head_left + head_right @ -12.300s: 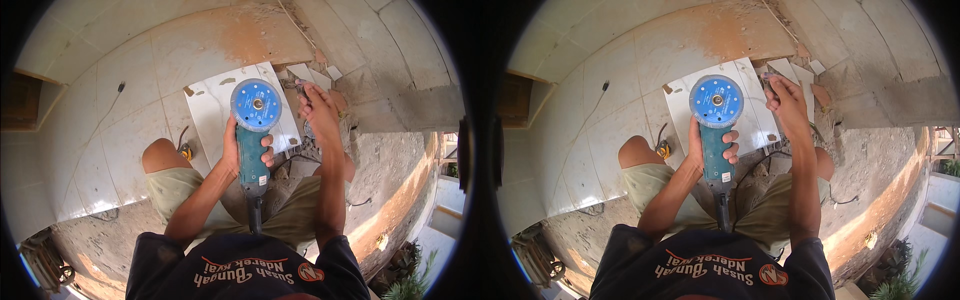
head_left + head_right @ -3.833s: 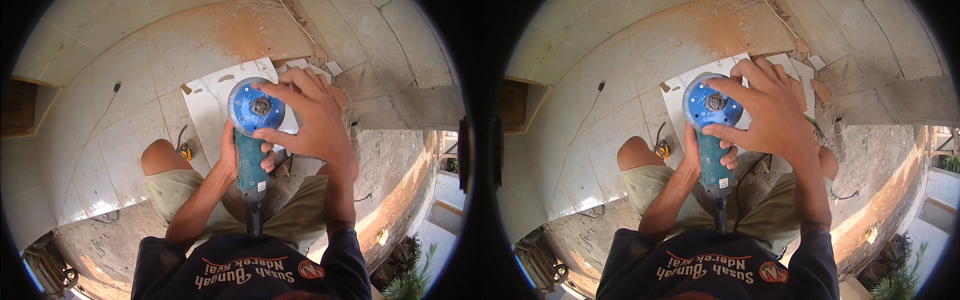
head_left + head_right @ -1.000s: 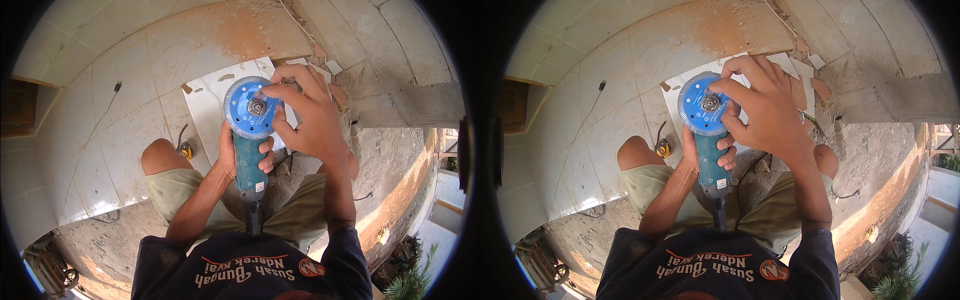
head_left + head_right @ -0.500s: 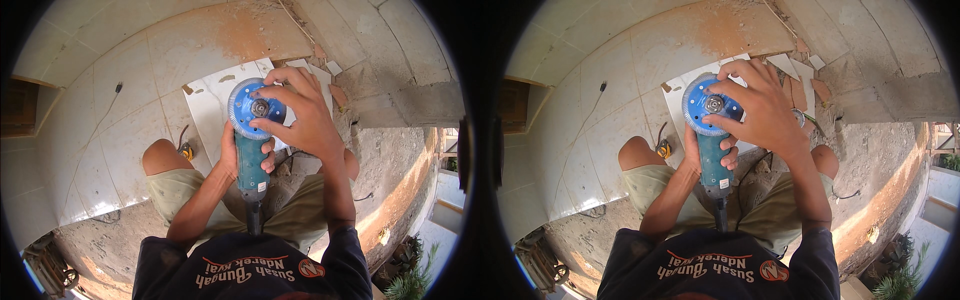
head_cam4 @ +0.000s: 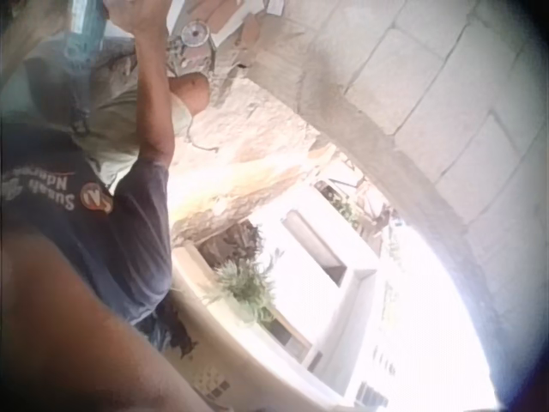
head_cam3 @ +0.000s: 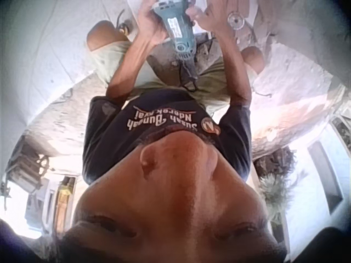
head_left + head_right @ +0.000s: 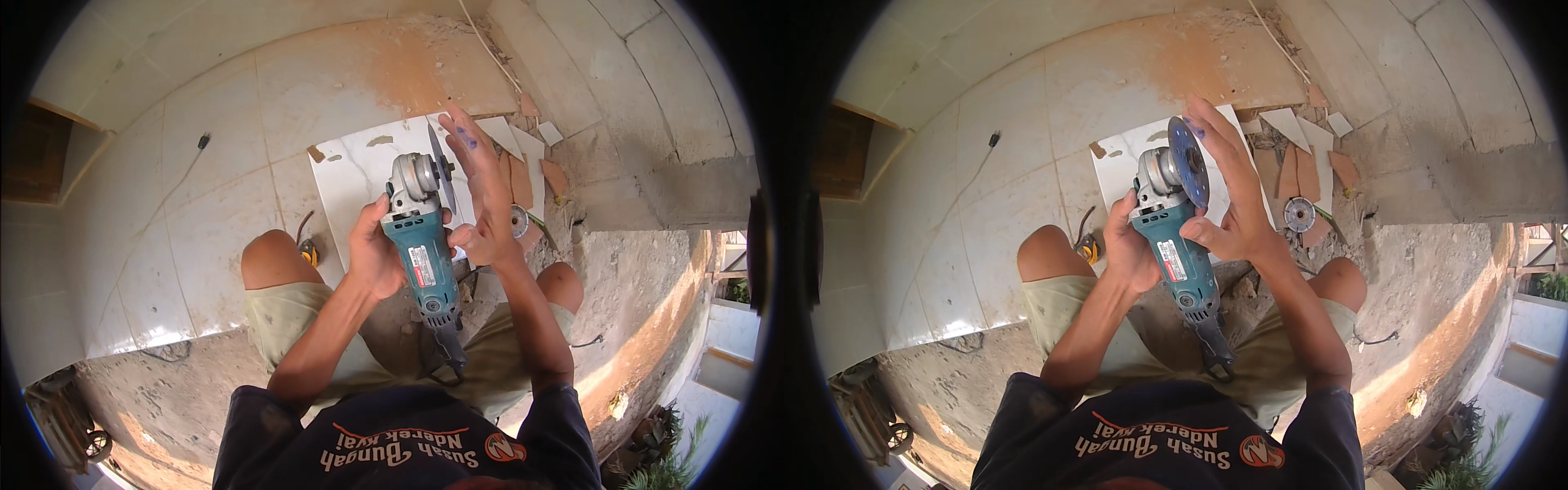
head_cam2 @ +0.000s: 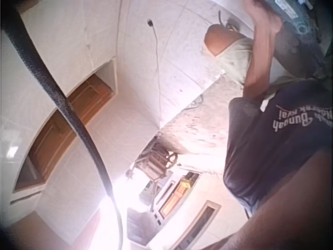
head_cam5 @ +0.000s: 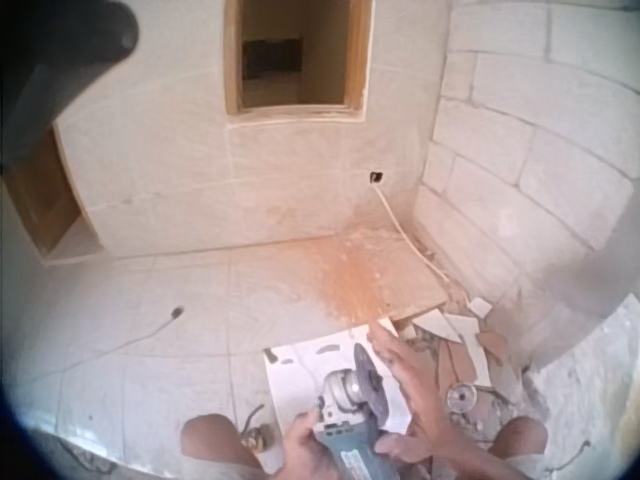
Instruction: The person sits on the floor and uses an angle grinder to cut a white ceramic tile. They adjust the tool, plug it into a wall socket, and then proceed to cut the tile along a marked line. After cutting, they unplug the tool and inspect the cut tile.
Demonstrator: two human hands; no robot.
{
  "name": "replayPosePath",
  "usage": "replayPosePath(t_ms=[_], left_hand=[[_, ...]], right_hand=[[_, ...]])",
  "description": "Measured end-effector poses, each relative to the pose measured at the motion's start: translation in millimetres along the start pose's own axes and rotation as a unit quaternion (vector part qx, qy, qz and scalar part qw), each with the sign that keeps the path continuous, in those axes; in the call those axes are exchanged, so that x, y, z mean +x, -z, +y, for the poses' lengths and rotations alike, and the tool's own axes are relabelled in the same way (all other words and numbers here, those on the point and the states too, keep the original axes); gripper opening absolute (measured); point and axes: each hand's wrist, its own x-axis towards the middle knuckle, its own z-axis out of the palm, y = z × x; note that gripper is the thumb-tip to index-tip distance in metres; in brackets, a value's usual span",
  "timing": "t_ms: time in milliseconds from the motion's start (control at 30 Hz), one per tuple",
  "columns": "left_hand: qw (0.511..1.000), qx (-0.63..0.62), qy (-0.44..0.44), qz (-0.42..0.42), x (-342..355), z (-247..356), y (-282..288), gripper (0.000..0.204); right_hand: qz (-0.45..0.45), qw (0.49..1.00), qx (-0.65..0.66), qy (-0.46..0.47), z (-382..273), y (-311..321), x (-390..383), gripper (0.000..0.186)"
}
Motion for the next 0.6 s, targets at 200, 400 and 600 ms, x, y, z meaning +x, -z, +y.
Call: replayPosePath(t_ms=[200, 400, 600], left_hand=[[0.998, -0.037, 0.043, -0.030, -10, -8, 1, 0.077], [0.997, 0.067, -0.002, -0.030, -9, -15, -3, 0.079], [0.999, 0.040, -0.003, 0.007, -9, -24, 0, 0.079]], right_hand=[[-0.026, 0.998, -0.048, 0.023, -4, -2, 13, 0.069], [0.035, 0.943, 0.159, -0.291, -27, -9, 13, 0.064], [-0.029, 0.968, 0.178, -0.176, -7, -1, 2, 0.074]])
